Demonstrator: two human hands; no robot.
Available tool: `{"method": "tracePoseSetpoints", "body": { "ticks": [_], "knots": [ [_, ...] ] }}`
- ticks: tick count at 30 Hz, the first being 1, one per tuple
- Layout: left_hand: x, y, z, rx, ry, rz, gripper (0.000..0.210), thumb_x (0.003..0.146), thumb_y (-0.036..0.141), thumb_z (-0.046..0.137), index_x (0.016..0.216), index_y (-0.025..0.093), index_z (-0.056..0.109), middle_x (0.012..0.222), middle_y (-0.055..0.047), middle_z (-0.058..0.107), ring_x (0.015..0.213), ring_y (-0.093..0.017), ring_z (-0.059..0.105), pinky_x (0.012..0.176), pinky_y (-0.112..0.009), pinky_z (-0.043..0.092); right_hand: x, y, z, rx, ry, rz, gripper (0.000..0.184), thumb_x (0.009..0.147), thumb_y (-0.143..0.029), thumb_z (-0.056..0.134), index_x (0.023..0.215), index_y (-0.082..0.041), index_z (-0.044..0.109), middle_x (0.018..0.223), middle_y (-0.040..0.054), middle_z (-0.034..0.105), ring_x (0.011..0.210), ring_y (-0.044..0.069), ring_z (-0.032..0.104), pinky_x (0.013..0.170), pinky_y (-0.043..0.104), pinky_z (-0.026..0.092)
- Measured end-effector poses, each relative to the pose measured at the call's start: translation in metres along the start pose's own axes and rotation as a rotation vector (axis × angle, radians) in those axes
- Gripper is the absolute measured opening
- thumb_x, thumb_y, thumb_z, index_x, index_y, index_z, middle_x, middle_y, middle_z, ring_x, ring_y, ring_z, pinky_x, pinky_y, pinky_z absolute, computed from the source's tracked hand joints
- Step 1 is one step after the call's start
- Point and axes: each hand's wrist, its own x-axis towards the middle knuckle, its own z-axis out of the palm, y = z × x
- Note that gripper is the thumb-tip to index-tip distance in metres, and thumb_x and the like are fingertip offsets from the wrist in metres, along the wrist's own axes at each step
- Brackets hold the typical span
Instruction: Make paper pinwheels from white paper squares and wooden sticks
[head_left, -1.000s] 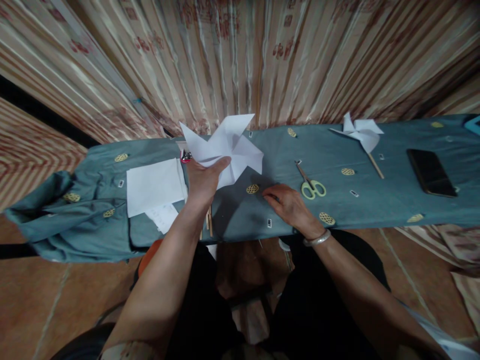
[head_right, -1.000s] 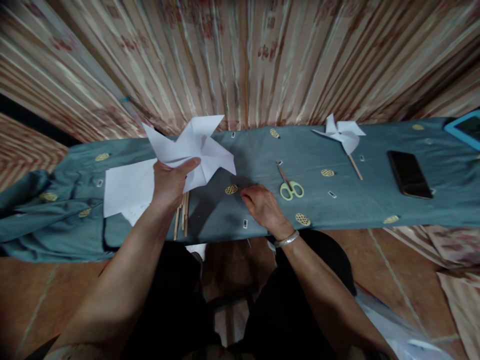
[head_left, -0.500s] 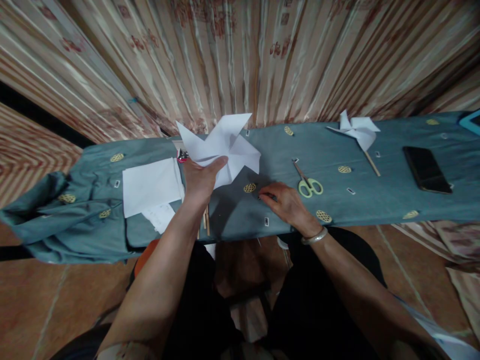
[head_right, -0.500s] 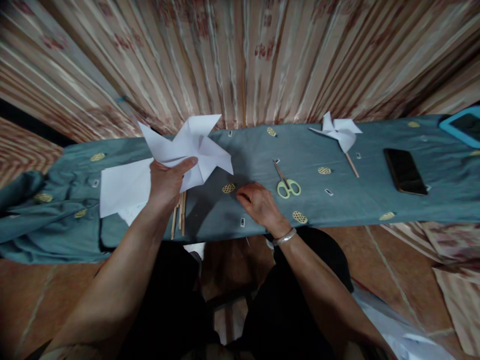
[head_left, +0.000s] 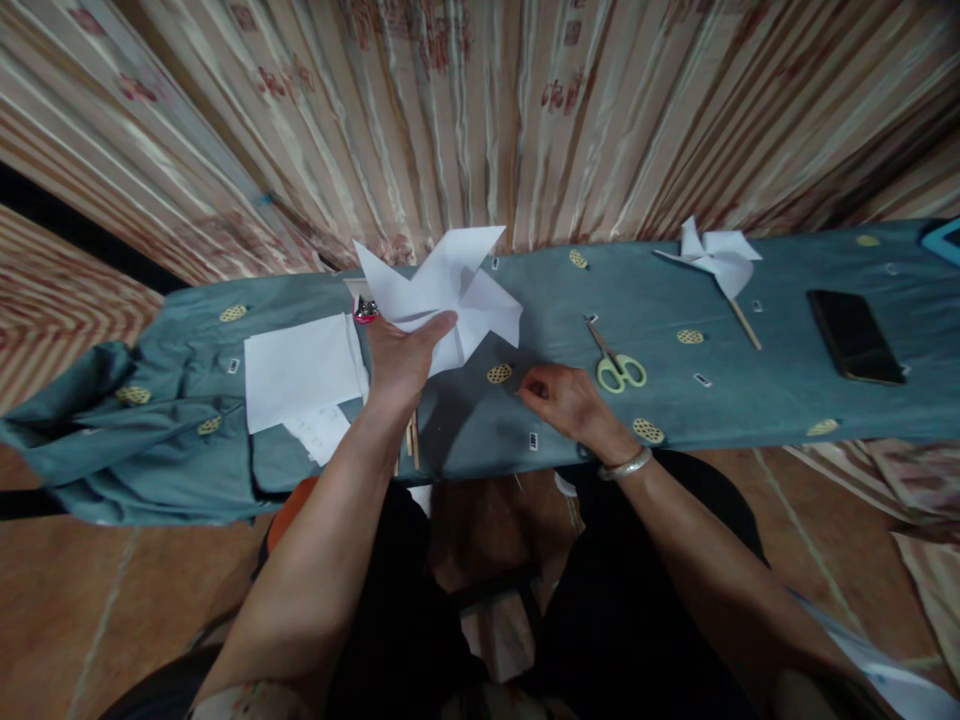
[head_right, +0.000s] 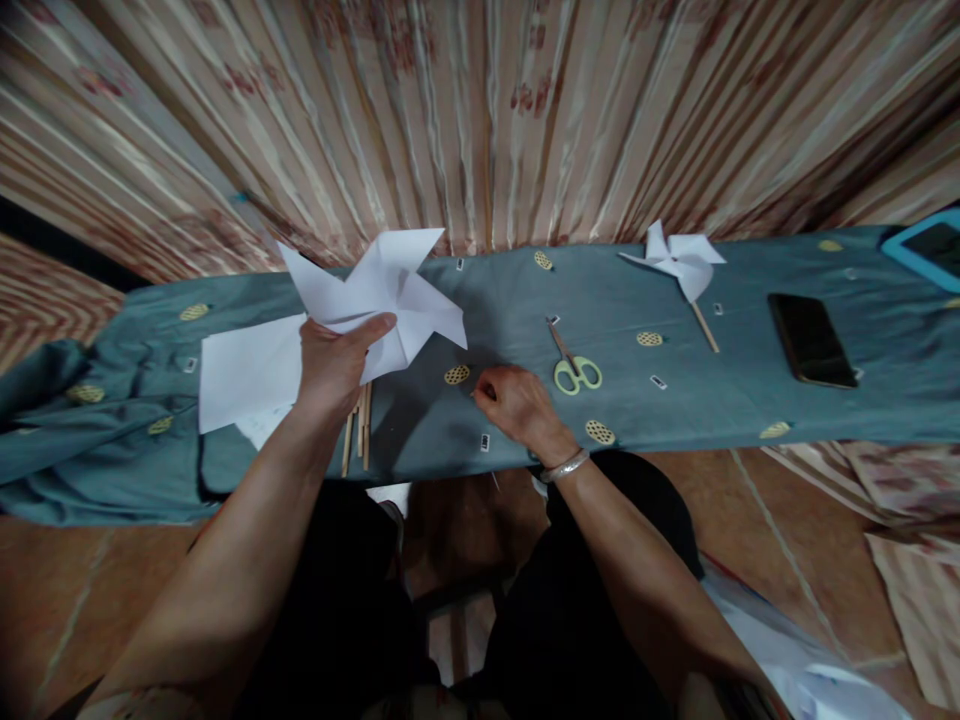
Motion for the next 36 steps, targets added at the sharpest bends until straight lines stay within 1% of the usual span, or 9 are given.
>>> {"method": "tracePoseSetpoints", "body": {
  "ticks": [7,13,18,20,23,26,31,33,36],
  "knots": [
    [-0.001,0.002,-0.001,-0.003,-0.001,0.003,0.057,0.054,0.029,0.086,0.107,0.015,0.067,0.094,-0.010,0.075,0.101,-0.031,0.069,0.091,-0.045,0.055,0.001,0.000,-0.005,-0.053,0.023,0.095,0.016,0.084,-0.020,0.055,0.077,-0.020,0.069,0.076,0.0050,0.072,0.070,0.019,0.064,0.063,0.029,0.042],
    [0.000,0.001,0.000,0.001,0.005,0.004,0.056,0.055,0.029,0.086,0.106,0.015,0.068,0.093,-0.010,0.075,0.098,-0.032,0.069,0.091,-0.048,0.056,-0.002,0.003,-0.001,0.133,0.073,-0.073,0.015,0.086,-0.021,0.059,0.093,-0.020,0.072,0.093,0.0068,0.073,0.088,0.022,0.066,0.082,0.034,0.049],
    [0.000,0.000,-0.001,0.008,0.005,-0.010,0.046,0.055,0.026,0.084,0.097,0.015,0.070,0.092,-0.010,0.075,0.099,-0.030,0.069,0.090,-0.045,0.056,-0.001,-0.001,0.005,0.043,0.017,-0.098,0.016,0.089,-0.021,0.056,0.084,-0.019,0.071,0.092,0.0084,0.073,0.091,0.023,0.065,0.084,0.035,0.047],
    [0.000,-0.001,-0.001,-0.002,0.004,-0.028,0.043,0.055,0.026,0.084,0.093,0.014,0.070,0.092,-0.010,0.075,0.097,-0.029,0.069,0.088,-0.044,0.057,0.000,-0.002,0.004,0.065,0.018,-0.092,0.016,0.089,-0.021,0.055,0.083,-0.018,0.069,0.091,0.0080,0.073,0.089,0.023,0.064,0.083,0.034,0.047],
    [-0.002,-0.001,-0.001,-0.020,-0.009,-0.054,0.037,0.056,0.026,0.082,0.089,0.013,0.070,0.091,-0.011,0.075,0.092,-0.029,0.071,0.085,-0.044,0.058,-0.001,-0.001,0.001,0.212,0.044,-0.019,0.013,0.087,-0.021,0.057,0.083,-0.018,0.068,0.086,0.0058,0.073,0.081,0.020,0.065,0.077,0.033,0.048],
    [-0.003,0.000,-0.001,-0.025,-0.009,-0.068,0.033,0.057,0.026,0.080,0.086,0.012,0.070,0.088,-0.011,0.075,0.088,-0.029,0.071,0.084,-0.045,0.058,0.000,0.004,0.001,0.479,0.082,0.101,0.011,0.083,-0.027,0.061,0.079,-0.018,0.067,0.080,0.0047,0.073,0.074,0.018,0.066,0.071,0.032,0.050],
    [-0.002,0.001,-0.001,-0.035,-0.003,-0.076,0.035,0.056,0.026,0.081,0.087,0.012,0.071,0.087,-0.010,0.076,0.086,-0.027,0.071,0.083,-0.043,0.058,0.004,0.009,0.003,1.057,0.034,0.315,0.030,0.062,-0.044,0.079,0.069,-0.019,0.064,0.068,0.0027,0.071,0.061,0.016,0.066,0.060,0.030,0.054],
    [-0.002,0.000,-0.002,-0.032,0.002,-0.073,0.033,0.055,0.025,0.081,0.084,0.012,0.071,0.085,-0.010,0.075,0.085,-0.027,0.071,0.083,-0.042,0.058,0.004,0.006,0.001,1.140,0.023,0.372,0.034,0.054,-0.043,0.084,0.066,-0.018,0.064,0.065,0.0015,0.071,0.058,0.014,0.065,0.058,0.027,0.054],
    [-0.001,-0.001,-0.002,-0.025,0.004,-0.062,0.032,0.055,0.024,0.081,0.083,0.011,0.071,0.084,-0.010,0.075,0.085,-0.027,0.071,0.083,-0.042,0.057,0.004,0.003,-0.004,1.172,0.030,0.398,0.032,0.050,-0.038,0.087,0.062,-0.017,0.066,0.059,-0.0008,0.068,0.054,0.011,0.062,0.056,0.024,0.052]
  ]
}}
